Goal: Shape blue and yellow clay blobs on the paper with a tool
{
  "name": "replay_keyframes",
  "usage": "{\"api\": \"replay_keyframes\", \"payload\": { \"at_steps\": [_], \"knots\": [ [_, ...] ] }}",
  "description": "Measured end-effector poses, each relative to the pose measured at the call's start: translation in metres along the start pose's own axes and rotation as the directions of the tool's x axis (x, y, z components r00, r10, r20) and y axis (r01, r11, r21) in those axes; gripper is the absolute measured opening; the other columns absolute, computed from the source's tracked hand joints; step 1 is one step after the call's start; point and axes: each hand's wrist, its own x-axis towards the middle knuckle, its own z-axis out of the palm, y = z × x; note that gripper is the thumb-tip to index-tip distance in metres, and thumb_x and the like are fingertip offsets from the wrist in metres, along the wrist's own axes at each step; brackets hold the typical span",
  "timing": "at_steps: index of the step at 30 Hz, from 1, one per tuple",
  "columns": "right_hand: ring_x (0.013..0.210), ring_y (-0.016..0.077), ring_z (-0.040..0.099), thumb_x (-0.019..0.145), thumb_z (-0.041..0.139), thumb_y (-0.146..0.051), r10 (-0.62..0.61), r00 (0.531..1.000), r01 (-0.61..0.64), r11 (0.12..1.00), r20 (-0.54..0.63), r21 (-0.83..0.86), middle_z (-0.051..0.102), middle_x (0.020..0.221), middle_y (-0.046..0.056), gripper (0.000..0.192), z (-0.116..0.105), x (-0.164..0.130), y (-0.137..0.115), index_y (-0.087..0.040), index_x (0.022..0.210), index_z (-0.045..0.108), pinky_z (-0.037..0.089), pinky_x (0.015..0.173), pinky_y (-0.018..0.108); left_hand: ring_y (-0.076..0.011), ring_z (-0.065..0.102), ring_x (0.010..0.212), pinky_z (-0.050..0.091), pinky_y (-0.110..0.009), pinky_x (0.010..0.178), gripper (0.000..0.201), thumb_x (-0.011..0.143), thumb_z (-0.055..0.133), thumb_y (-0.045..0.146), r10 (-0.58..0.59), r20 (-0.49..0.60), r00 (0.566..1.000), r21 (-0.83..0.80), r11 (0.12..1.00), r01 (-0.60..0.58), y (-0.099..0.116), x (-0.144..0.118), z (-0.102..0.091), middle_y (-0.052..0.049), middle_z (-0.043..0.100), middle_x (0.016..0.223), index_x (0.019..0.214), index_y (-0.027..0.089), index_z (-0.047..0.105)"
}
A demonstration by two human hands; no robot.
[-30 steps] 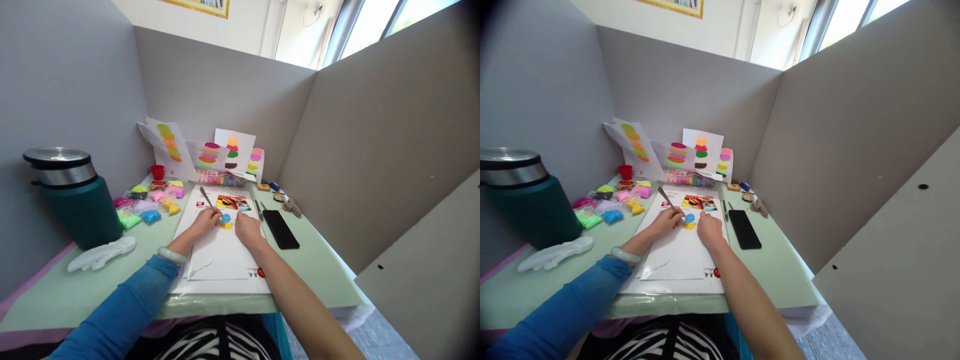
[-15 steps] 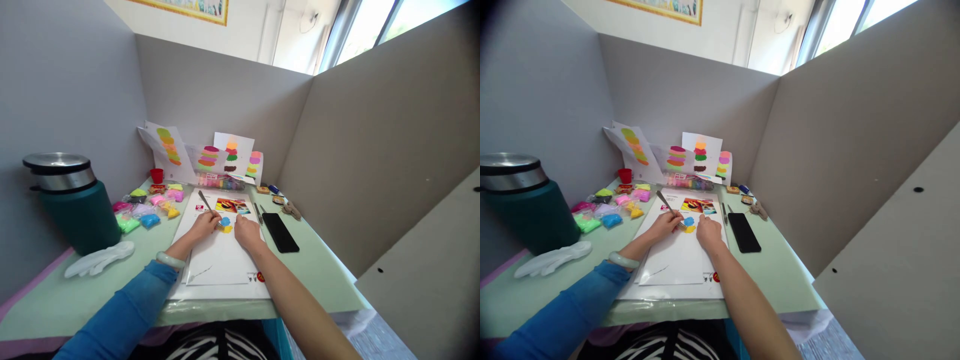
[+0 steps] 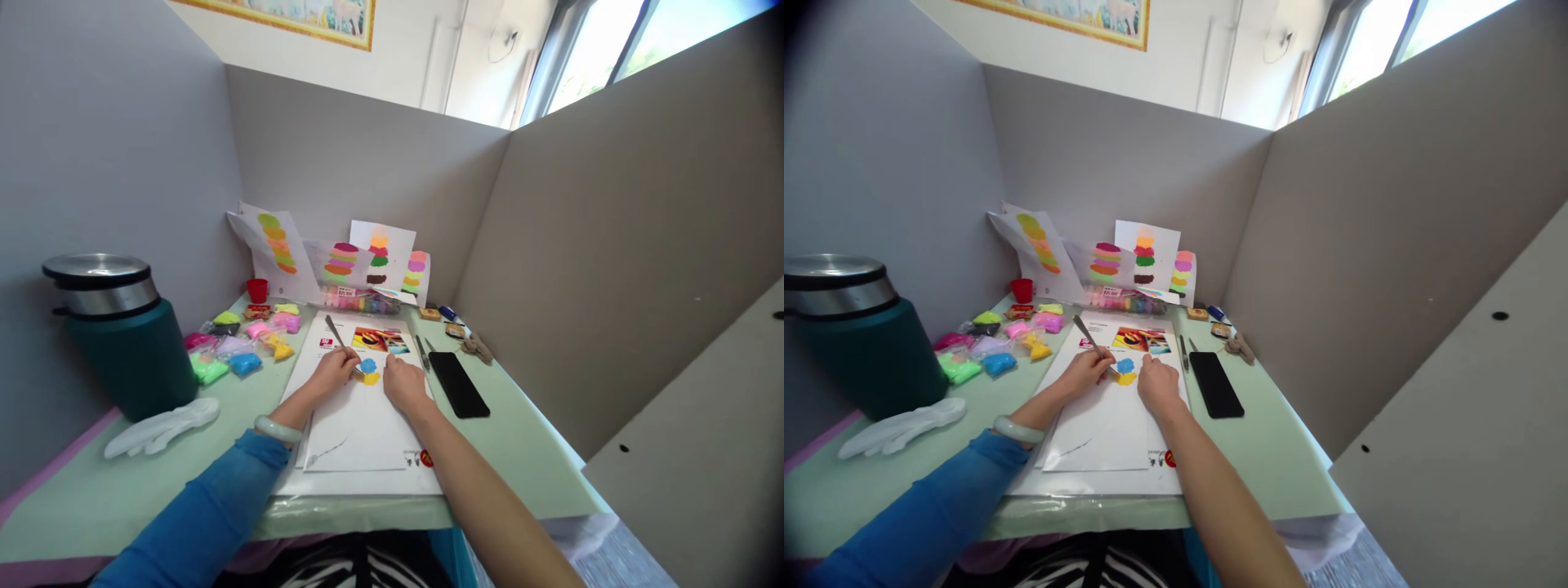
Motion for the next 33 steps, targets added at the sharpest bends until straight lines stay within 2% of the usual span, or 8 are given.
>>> {"api": "replay_keyframes", "payload": {
  "at_steps": [8, 13, 16, 18, 21, 24, 28, 33],
  "knots": [
    [0.08, 0.0211, 0.062, 0.089, 0.031, -0.023, -0.008, 1.0, 0.008, 1.0, -0.016, -0.001, 0.063, 0.092, 0.013, 0.026, 0.001, 0.0, 0.001, -0.014, 0.106, 0.048, 0.039, 0.067, 0.031, -0.0157, 0.058, 0.062, 0.041, -0.024, 0.063, 0.016, 0.076, 0.049, 0.025, -0.04, -0.014, 0.999, 0.006, 0.999, 0.04, -0.009, 0.006, -0.002, 0.0, 0.058, 0.054, 0.074, 0.016, 0.062],
    [0.078, 0.0209, 0.062, 0.088, 0.034, -0.022, -0.011, 1.0, 0.012, 1.0, -0.03, 0.023, 0.063, 0.091, 0.012, 0.025, 0.002, 0.0, 0.001, -0.014, 0.104, 0.05, 0.038, 0.066, 0.03, -0.0137, 0.057, 0.053, 0.039, -0.023, 0.049, 0.028, 0.08, 0.044, 0.04, -0.103, -0.076, 0.992, -0.293, 0.953, 0.076, -0.028, 0.016, -0.003, -0.002, 0.064, 0.068, 0.083, 0.015, 0.058],
    [0.073, 0.0191, 0.061, 0.088, 0.035, -0.023, 0.014, 0.997, -0.006, 0.994, -0.078, 0.105, 0.064, 0.084, 0.01, 0.023, -0.001, 0.0, 0.003, -0.015, 0.099, 0.053, 0.037, 0.065, 0.028, -0.0121, 0.056, 0.051, 0.038, -0.023, 0.046, 0.036, 0.084, 0.035, 0.045, -0.041, -0.069, 0.997, -0.397, 0.918, 0.01, -0.026, 0.015, -0.006, -0.005, 0.066, 0.08, 0.09, 0.015, 0.054],
    [0.069, 0.017, 0.059, 0.09, 0.033, -0.028, 0.056, 0.981, -0.01, 0.97, -0.184, 0.244, 0.063, 0.077, 0.007, 0.026, -0.005, 0.0, 0.006, -0.016, 0.095, 0.056, 0.036, 0.064, 0.026, -0.011, 0.053, 0.051, 0.039, -0.022, 0.05, 0.035, 0.086, 0.033, 0.044, 0.047, -0.085, 0.995, -0.298, 0.952, -0.07, -0.018, 0.011, -0.008, -0.001, 0.063, 0.069, 0.091, 0.016, 0.054],
    [0.063, 0.0135, 0.054, 0.09, 0.035, -0.038, 0.025, 0.935, 0.19, 0.806, -0.354, 0.56, 0.058, 0.069, 0.001, 0.031, -0.012, -0.002, 0.006, -0.018, 0.097, 0.057, 0.036, 0.062, 0.024, -0.0113, 0.051, 0.052, 0.039, -0.022, 0.057, 0.035, 0.089, 0.031, 0.04, 0.193, -0.043, 0.98, -0.055, 0.979, -0.195, -0.005, 0.002, -0.01, 0.002, 0.056, 0.054, 0.089, 0.018, 0.058],
    [0.057, 0.0109, 0.048, 0.085, 0.045, -0.042, -0.096, 0.914, 0.391, 0.458, -0.393, 0.798, 0.053, 0.066, -0.002, 0.038, -0.018, -0.003, 0.001, -0.017, 0.112, 0.054, 0.037, 0.057, 0.023, -0.0129, 0.054, 0.059, 0.038, -0.022, 0.059, 0.032, 0.088, 0.035, 0.037, 0.305, 0.111, 0.946, 0.129, 0.939, -0.318, 0.004, -0.005, -0.006, 0.0, 0.062, 0.064, 0.086, 0.019, 0.061],
    [0.048, 0.0083, 0.038, 0.081, 0.052, -0.043, -0.054, 0.947, 0.321, 0.164, -0.317, 0.933, 0.044, 0.056, -0.004, 0.036, -0.022, 0.0, -0.003, -0.016, 0.102, 0.062, 0.033, 0.048, 0.022, -0.0142, 0.055, 0.063, 0.036, -0.023, 0.06, 0.029, 0.087, 0.038, 0.036, 0.341, 0.189, 0.921, 0.207, 0.903, -0.377, 0.01, -0.008, -0.001, -0.002, 0.064, 0.071, 0.082, 0.019, 0.062],
    [0.042, 0.0064, 0.031, 0.081, 0.049, -0.047, 0.147, 0.954, 0.261, 0.029, -0.263, 0.965, 0.039, 0.053, -0.006, 0.033, -0.022, 0.006, 0.005, -0.016, 0.085, 0.061, 0.026, 0.041, 0.021, -0.0127, 0.052, 0.057, 0.036, -0.022, 0.059, 0.027, 0.086, 0.039, 0.033, 0.227, 0.196, 0.954, 0.062, 0.968, -0.243, 0.013, -0.006, -0.007, 0.002, 0.056, 0.056, 0.072, 0.018, 0.056]
  ]
}}
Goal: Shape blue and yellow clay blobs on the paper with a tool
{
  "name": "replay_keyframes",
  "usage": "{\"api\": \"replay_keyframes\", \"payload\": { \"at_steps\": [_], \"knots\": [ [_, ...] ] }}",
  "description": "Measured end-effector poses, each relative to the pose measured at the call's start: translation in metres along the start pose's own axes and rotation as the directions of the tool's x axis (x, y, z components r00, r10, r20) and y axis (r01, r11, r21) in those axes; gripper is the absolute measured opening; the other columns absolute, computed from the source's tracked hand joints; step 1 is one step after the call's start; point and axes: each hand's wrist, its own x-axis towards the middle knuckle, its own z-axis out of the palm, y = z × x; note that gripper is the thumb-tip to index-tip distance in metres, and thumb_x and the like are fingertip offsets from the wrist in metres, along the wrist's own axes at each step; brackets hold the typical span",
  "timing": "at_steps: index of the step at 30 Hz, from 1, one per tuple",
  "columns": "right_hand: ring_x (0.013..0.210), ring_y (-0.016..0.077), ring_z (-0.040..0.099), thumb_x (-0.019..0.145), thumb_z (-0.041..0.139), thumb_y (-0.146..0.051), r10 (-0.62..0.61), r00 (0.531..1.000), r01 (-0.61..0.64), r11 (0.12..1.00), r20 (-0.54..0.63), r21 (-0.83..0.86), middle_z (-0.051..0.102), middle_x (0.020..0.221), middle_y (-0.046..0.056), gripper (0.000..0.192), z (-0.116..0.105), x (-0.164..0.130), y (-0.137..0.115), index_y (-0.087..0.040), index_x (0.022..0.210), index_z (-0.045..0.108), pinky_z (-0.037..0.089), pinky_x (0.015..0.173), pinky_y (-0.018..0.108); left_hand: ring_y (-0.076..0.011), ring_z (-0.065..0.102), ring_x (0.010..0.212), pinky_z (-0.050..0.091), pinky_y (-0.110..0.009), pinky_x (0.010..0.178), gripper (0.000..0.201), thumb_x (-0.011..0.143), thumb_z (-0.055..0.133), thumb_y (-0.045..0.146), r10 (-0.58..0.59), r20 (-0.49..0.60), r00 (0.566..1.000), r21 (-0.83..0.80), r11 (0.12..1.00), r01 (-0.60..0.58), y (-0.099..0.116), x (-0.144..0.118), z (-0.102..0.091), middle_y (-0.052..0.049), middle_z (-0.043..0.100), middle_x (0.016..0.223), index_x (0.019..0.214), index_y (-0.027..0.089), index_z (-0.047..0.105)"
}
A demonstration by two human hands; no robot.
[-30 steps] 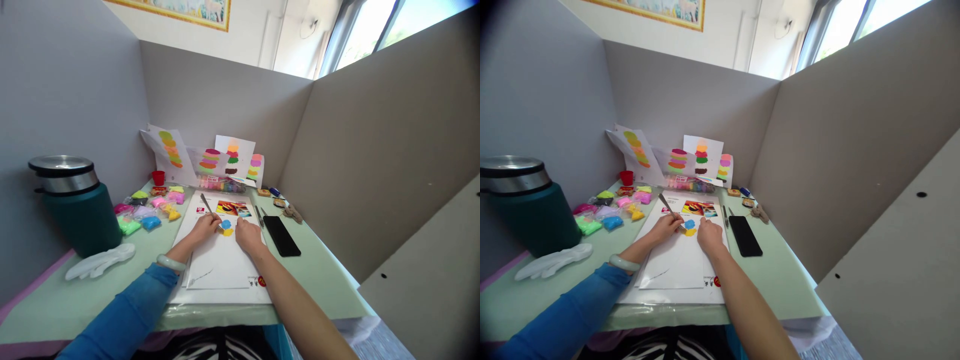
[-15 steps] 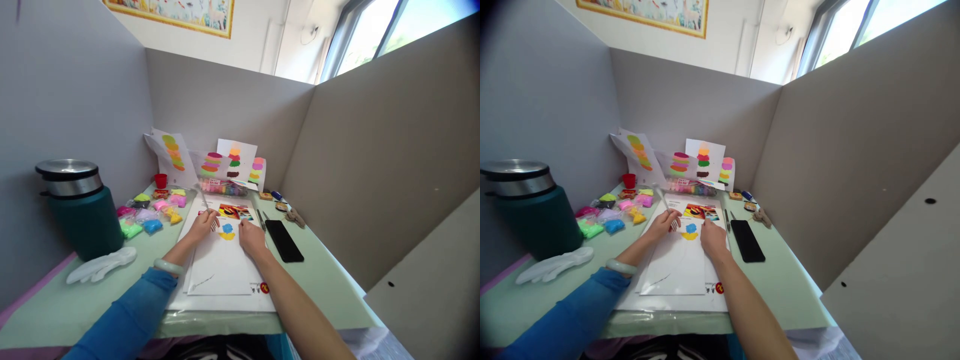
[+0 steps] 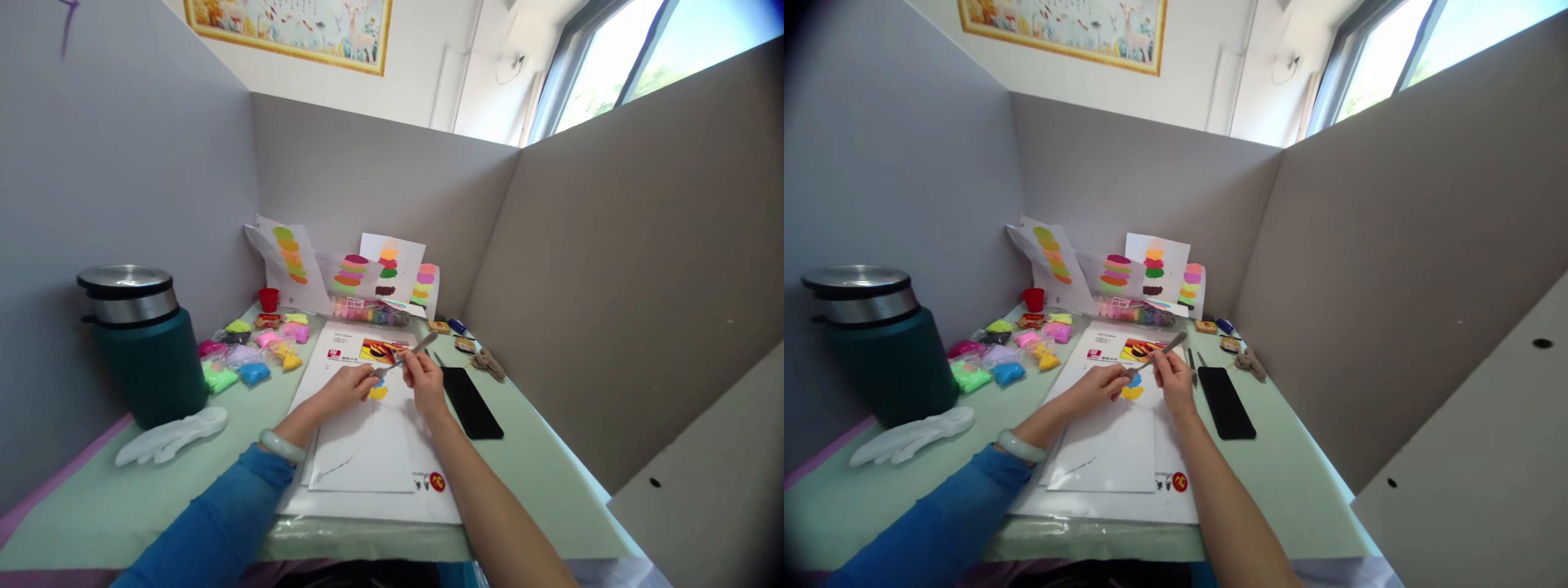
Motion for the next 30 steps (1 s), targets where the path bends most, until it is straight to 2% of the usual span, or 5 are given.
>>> {"api": "replay_keyframes", "payload": {
  "at_steps": [2, 7, 14, 20, 30],
  "knots": [
    [0.042, 0.0063, 0.033, 0.08, 0.049, -0.047, 0.003, 1.0, -0.003, 0.999, -0.018, -0.032, 0.042, 0.055, -0.005, 0.033, 0.001, -0.001, 0.001, -0.017, 0.087, 0.058, 0.027, 0.041, 0.02, -0.0124, 0.051, 0.055, 0.036, -0.022, 0.059, 0.029, 0.086, 0.038, 0.033, -0.036, -0.016, 0.999, -0.034, 0.999, 0.036, 0.001, 0.0, -0.001, 0.002, 0.054, 0.053, 0.065, 0.018, 0.053],
    [0.059, 0.0106, 0.051, 0.08, 0.048, -0.043, -0.016, 0.976, 0.074, 0.963, 0.219, -0.26, 0.055, 0.067, 0.0, 0.028, 0.012, -0.009, 0.007, -0.017, 0.08, 0.057, 0.041, 0.056, 0.021, -0.0128, 0.051, 0.054, 0.037, -0.023, 0.058, 0.035, 0.086, 0.036, 0.036, -0.041, 0.016, 0.999, -0.091, 0.995, 0.043, 0.005, -0.001, 0.003, 0.002, 0.053, 0.051, 0.061, 0.018, 0.052],
    [0.057, 0.013, 0.052, 0.083, 0.041, -0.042, 0.031, 0.992, -0.082, 0.888, -0.119, -0.452, 0.053, 0.057, -0.002, 0.029, -0.013, 0.0, 0.02, -0.016, 0.079, 0.054, 0.04, 0.058, 0.022, -0.0189, 0.057, 0.084, 0.04, -0.027, 0.073, 0.027, 0.086, 0.035, 0.026, -0.189, -0.149, 0.971, 0.22, 0.951, 0.219, -0.017, -0.002, -0.001, -0.006, 0.064, 0.088, 0.089, 0.017, 0.06],
    [0.059, 0.0139, 0.055, 0.079, 0.046, -0.035, 0.153, 0.985, -0.078, 0.794, 0.074, -0.603, 0.057, 0.056, -0.003, 0.02, -0.013, -0.002, 0.031, -0.018, 0.079, 0.057, 0.039, 0.062, 0.022, -0.0201, 0.058, 0.085, 0.042, -0.03, 0.071, 0.024, 0.082, 0.039, 0.014, -0.226, -0.08, 0.971, 0.507, 0.829, 0.235, -0.023, -0.011, 0.003, -0.01, 0.056, 0.102, 0.098, 0.018, 0.057],
    [0.072, 0.0145, 0.059, 0.082, 0.047, -0.034, 0.222, 0.97, -0.077, 0.673, 0.101, -0.735, 0.063, 0.066, 0.0, 0.02, -0.001, -0.004, 0.025, -0.019, 0.084, 0.06, 0.039, 0.066, 0.021, -0.0216, 0.058, 0.091, 0.045, -0.031, 0.072, 0.021, 0.084, 0.041, 0.018, -0.227, -0.091, 0.97, 0.475, 0.846, 0.243, -0.034, -0.006, 0.008, -0.01, 0.053, 0.105, 0.098, 0.018, 0.057]
  ]
}}
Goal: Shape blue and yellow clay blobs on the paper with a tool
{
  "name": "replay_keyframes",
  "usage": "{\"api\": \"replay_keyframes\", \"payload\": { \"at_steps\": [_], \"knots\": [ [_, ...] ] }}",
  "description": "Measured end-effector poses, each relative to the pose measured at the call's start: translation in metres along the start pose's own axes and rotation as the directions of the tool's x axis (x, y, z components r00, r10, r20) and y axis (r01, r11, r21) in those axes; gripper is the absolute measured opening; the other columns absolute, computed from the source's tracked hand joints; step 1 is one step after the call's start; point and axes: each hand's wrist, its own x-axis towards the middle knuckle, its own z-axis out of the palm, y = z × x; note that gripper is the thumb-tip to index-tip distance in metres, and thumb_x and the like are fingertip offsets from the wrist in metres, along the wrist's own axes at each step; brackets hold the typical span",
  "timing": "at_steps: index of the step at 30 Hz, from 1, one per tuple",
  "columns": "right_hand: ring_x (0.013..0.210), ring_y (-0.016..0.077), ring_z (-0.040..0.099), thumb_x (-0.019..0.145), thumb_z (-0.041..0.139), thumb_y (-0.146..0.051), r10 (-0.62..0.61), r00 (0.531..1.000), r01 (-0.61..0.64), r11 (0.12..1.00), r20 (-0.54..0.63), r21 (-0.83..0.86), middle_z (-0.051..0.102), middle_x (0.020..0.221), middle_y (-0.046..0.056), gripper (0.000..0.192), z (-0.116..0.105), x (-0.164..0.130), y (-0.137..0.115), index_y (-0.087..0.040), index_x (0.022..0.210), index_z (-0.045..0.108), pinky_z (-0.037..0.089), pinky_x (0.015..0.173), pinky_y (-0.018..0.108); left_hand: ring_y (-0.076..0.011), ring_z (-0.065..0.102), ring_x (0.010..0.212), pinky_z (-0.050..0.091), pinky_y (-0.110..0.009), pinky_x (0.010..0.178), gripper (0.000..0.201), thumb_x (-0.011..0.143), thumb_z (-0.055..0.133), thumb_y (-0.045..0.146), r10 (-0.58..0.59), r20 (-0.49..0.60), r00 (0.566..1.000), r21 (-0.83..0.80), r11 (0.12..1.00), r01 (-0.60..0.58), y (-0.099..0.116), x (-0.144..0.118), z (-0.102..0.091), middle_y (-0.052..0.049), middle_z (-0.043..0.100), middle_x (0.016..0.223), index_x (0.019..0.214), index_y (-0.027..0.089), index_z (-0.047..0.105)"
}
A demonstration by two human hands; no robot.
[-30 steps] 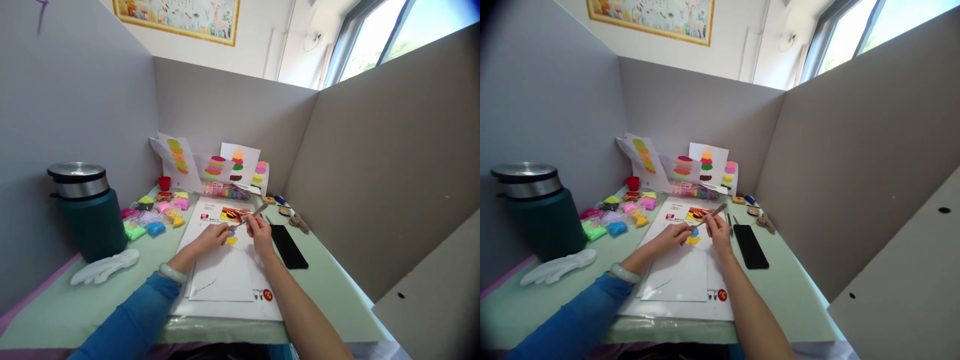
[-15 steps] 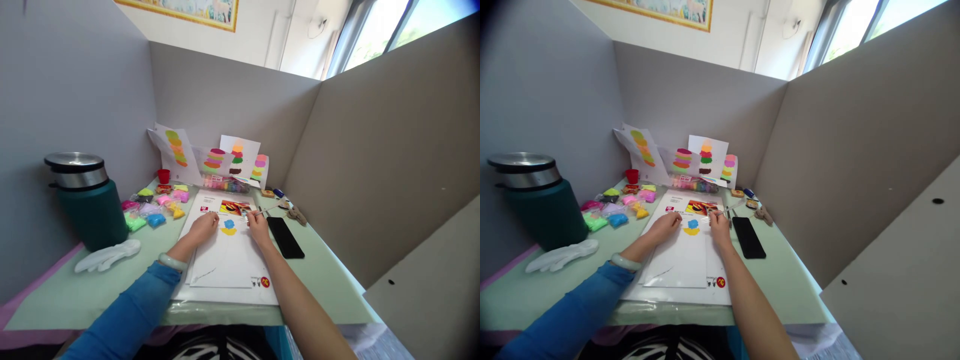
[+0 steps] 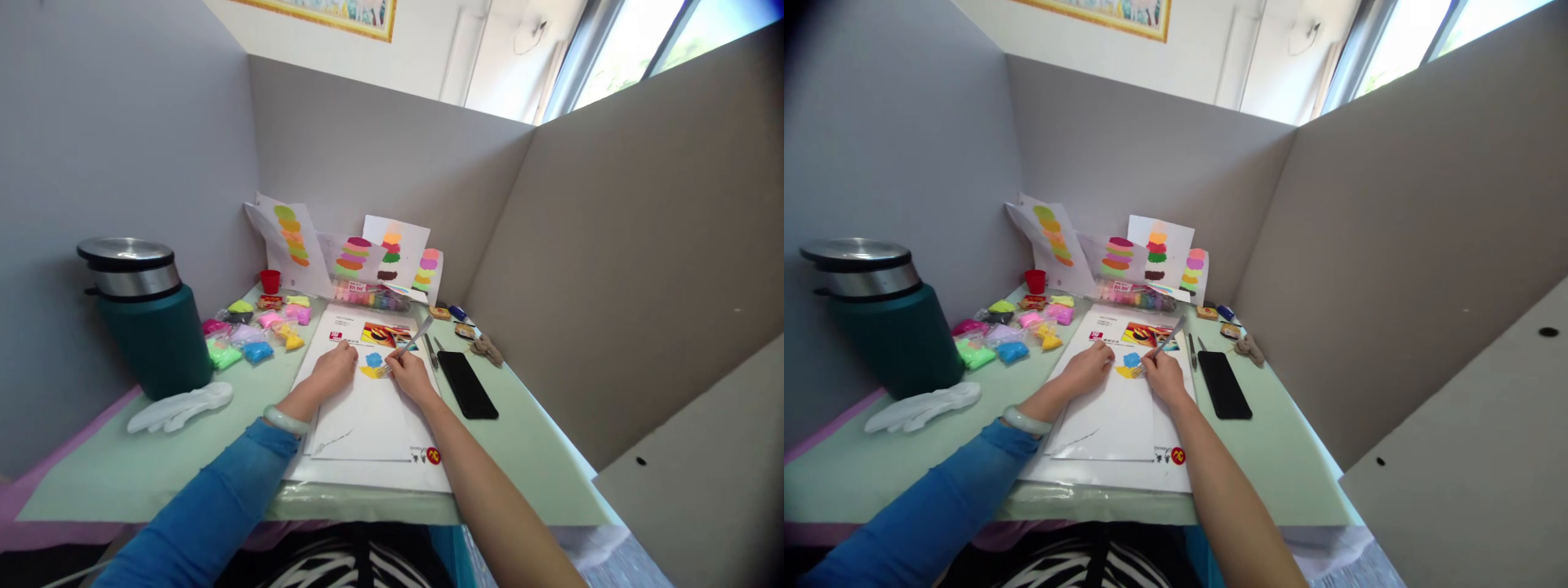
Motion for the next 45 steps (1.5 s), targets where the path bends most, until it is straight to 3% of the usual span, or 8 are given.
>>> {"api": "replay_keyframes", "payload": {
  "at_steps": [7, 15, 24, 45],
  "knots": [
    [0.08, 0.0154, 0.06, 0.082, 0.047, -0.033, 0.091, 0.996, -0.089, 0.984, 0.007, -0.152, 0.066, 0.082, 0.003, 0.022, -0.003, 0.005, -0.002, -0.019, 0.087, 0.063, 0.039, 0.068, 0.022, -0.0204, 0.058, 0.091, 0.045, -0.029, 0.072, 0.02, 0.084, 0.042, 0.02, -0.01, -0.004, 1.0, -0.008, 1.0, 0.01, -0.001, 0.0, 0.002, -0.009, 0.053, 0.105, 0.097, 0.019, 0.058],
    [0.078, 0.0154, 0.059, 0.083, 0.045, -0.033, 0.098, 0.992, -0.104, 0.991, -0.074, -0.089, 0.066, 0.082, 0.004, 0.026, -0.005, 0.008, 0.007, -0.018, 0.09, 0.063, 0.04, 0.067, 0.021, -0.0198, 0.057, 0.092, 0.045, -0.029, 0.072, 0.021, 0.084, 0.042, 0.019, -0.022, -0.003, 1.0, -0.025, 0.999, 0.022, 0.0, 0.0, 0.002, -0.008, 0.053, 0.106, 0.097, 0.019, 0.058],
    [0.081, 0.0174, 0.06, 0.084, 0.044, -0.031, 0.139, 0.985, -0.159, 0.962, -0.103, -0.22, 0.067, 0.084, 0.007, 0.023, 0.001, 0.01, 0.005, -0.018, 0.09, 0.062, 0.039, 0.071, 0.024, -0.0207, 0.058, 0.092, 0.045, -0.029, 0.072, 0.021, 0.083, 0.042, 0.019, -0.017, -0.013, 1.0, -0.017, 1.0, 0.016, -0.001, 0.001, 0.003, -0.009, 0.053, 0.106, 0.096, 0.019, 0.059],
    [0.083, 0.0188, 0.06, 0.085, 0.043, -0.032, 0.144, 0.982, -0.171, 0.956, -0.126, -0.237, 0.067, 0.085, 0.008, 0.024, 0.003, 0.01, 0.006, -0.018, 0.092, 0.061, 0.038, 0.07, 0.024, -0.0198, 0.058, 0.089, 0.045, -0.029, 0.071, 0.02, 0.084, 0.041, 0.02, -0.002, -0.031, 1.0, 0.012, 1.0, 0.002, -0.003, 0.002, 0.005, -0.007, 0.054, 0.104, 0.094, 0.019, 0.059]
  ]
}}
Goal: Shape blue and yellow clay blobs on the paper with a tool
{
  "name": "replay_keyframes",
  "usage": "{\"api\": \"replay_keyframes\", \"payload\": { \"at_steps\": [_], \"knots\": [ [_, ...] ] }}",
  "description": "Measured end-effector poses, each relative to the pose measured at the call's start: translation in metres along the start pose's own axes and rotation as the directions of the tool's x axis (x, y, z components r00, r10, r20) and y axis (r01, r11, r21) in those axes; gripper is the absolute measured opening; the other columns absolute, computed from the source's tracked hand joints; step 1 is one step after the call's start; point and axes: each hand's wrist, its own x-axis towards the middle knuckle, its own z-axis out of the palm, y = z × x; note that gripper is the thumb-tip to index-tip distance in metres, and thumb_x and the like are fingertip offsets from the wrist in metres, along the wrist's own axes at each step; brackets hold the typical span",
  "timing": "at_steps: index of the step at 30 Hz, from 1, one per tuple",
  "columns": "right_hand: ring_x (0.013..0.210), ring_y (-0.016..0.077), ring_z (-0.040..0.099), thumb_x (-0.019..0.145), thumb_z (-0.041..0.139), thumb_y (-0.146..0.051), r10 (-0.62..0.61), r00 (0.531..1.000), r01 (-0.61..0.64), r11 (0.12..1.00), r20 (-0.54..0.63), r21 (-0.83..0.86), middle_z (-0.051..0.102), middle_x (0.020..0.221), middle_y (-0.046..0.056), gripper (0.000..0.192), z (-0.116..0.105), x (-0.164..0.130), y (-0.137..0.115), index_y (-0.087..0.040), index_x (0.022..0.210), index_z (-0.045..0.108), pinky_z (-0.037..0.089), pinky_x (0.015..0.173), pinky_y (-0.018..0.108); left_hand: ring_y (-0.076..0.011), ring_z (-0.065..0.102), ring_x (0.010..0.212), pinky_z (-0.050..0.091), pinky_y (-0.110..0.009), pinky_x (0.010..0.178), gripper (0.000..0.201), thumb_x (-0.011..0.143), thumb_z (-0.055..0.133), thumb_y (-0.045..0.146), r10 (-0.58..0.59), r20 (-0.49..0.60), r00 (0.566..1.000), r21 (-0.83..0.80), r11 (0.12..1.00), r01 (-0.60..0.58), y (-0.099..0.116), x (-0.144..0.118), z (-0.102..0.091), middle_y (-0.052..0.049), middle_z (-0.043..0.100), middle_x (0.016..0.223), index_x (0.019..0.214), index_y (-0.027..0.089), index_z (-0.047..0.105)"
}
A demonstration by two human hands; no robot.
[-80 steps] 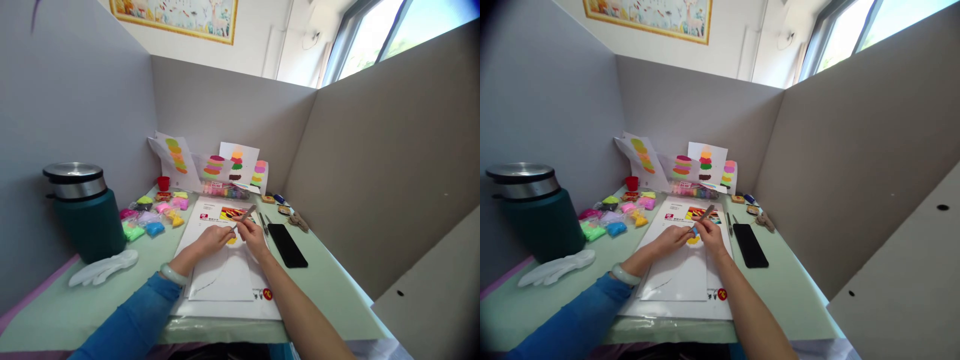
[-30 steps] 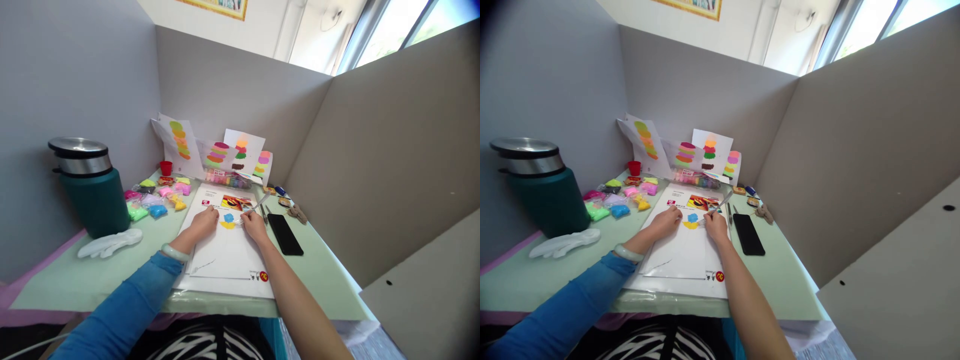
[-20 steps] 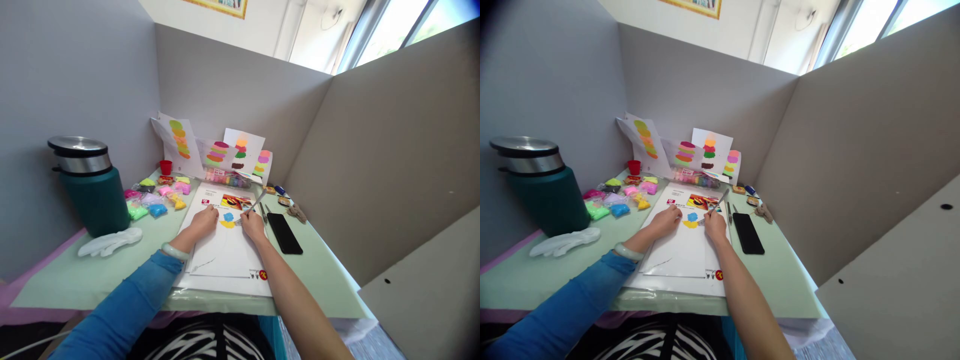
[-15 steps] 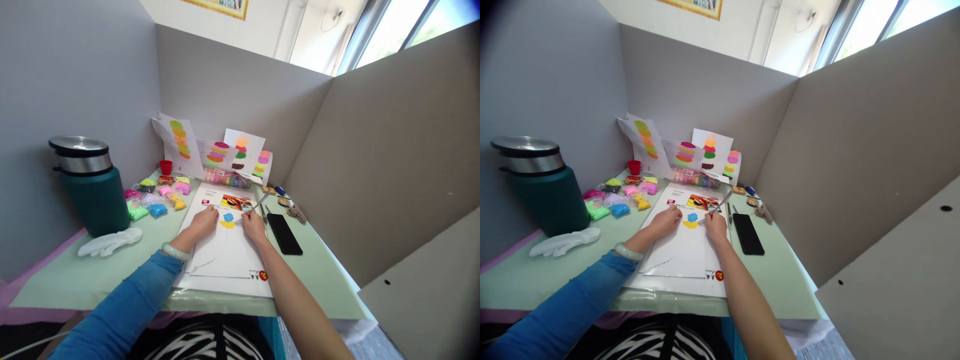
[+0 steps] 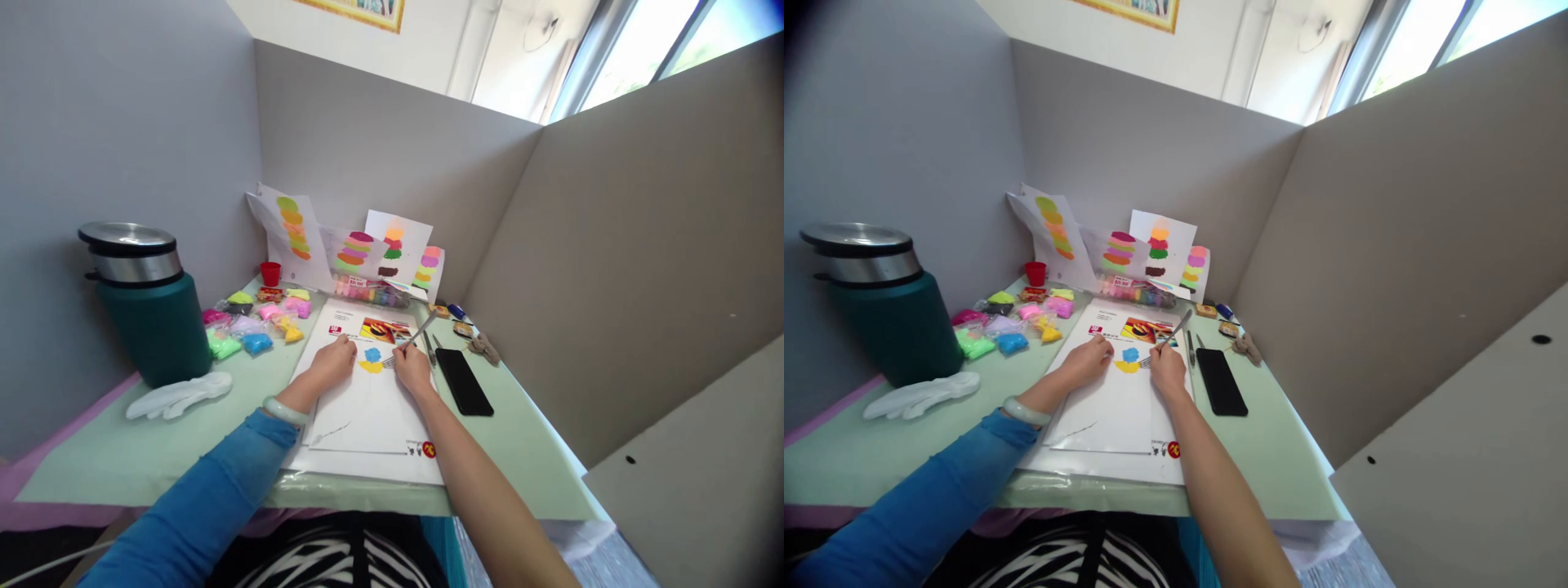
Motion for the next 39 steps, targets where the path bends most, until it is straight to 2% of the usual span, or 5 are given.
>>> {"api": "replay_keyframes", "payload": {
  "at_steps": [18, 24, 28, 33, 39],
  "knots": [
    [0.077, 0.0195, 0.06, 0.085, 0.042, -0.031, -0.013, 0.999, 0.012, 1.0, -0.031, -0.026, 0.066, 0.081, 0.009, 0.025, 0.0007, -0.0024, -0.0036, -0.017, 0.093, 0.061, 0.037, 0.066, 0.025, -0.02, 0.058, 0.089, 0.044, -0.029, 0.071, 0.021, 0.083, 0.042, 0.02, -0.006, 0.011, 1.0, -0.027, 1.0, 0.007, 0.0016, -0.0001, -0.0024, -0.009, 0.054, 0.105, 0.095, 0.018, 0.06],
    [0.076, 0.0174, 0.06, 0.085, 0.043, -0.032, -0.098, 0.995, 0.098, 0.992, 0.005, 0.076, 0.066, 0.077, 0.006, 0.023, 0.0, -0.0053, -0.0061, -0.019, 0.089, 0.06, 0.037, 0.066, 0.023, -0.02, 0.058, 0.089, 0.044, -0.029, 0.071, 0.021, 0.083, 0.043, 0.02, -0.007, 0.004, 1.0, -0.017, 1.0, 0.007, 0.0004, 0.0002, -0.0011, -0.008, 0.054, 0.104, 0.094, 0.018, 0.06],
    [0.076, 0.0185, 0.059, 0.084, 0.043, -0.031, -0.066, 0.997, 0.067, 0.997, -0.035, 0.032, 0.066, 0.079, 0.007, 0.022, 0.0, -0.0061, -0.0056, -0.018, 0.088, 0.06, 0.037, 0.065, 0.024, -0.0202, 0.058, 0.089, 0.045, -0.03, 0.071, 0.021, 0.083, 0.042, 0.02, -0.006, 0.006, 1.0, -0.02, 1.0, 0.007, 0.0004, 0.0001, -0.0018, -0.007, 0.054, 0.104, 0.094, 0.019, 0.06],
    [0.071, 0.016, 0.059, 0.083, 0.045, -0.033, -0.138, 0.99, 0.133, 0.982, 0.024, 0.134, 0.065, 0.074, 0.004, 0.02, -0.0004, -0.007, -0.0022, -0.019, 0.085, 0.06, 0.037, 0.062, 0.022, -0.0203, 0.058, 0.089, 0.045, -0.03, 0.072, 0.021, 0.083, 0.042, 0.021, -0.005, 0.003, 1.0, -0.022, 1.0, 0.005, 0.0002, 0.0002, -0.0012, -0.008, 0.055, 0.104, 0.094, 0.019, 0.06],
    [0.068, 0.0147, 0.058, 0.084, 0.044, -0.032, -0.138, 0.99, 0.134, 0.969, 0.007, 0.206, 0.062, 0.064, 0.001, 0.02, 0.0002, -0.0081, -0.0041, -0.02, 0.084, 0.059, 0.037, 0.063, 0.021, -0.0198, 0.058, 0.091, 0.045, -0.029, 0.074, 0.022, 0.083, 0.042, 0.02, -0.005, 0.01, 1.0, -0.025, 1.0, 0.006, 0.0002, 0.0006, -0.0012, -0.008, 0.055, 0.105, 0.096, 0.018, 0.06]
  ]
}}
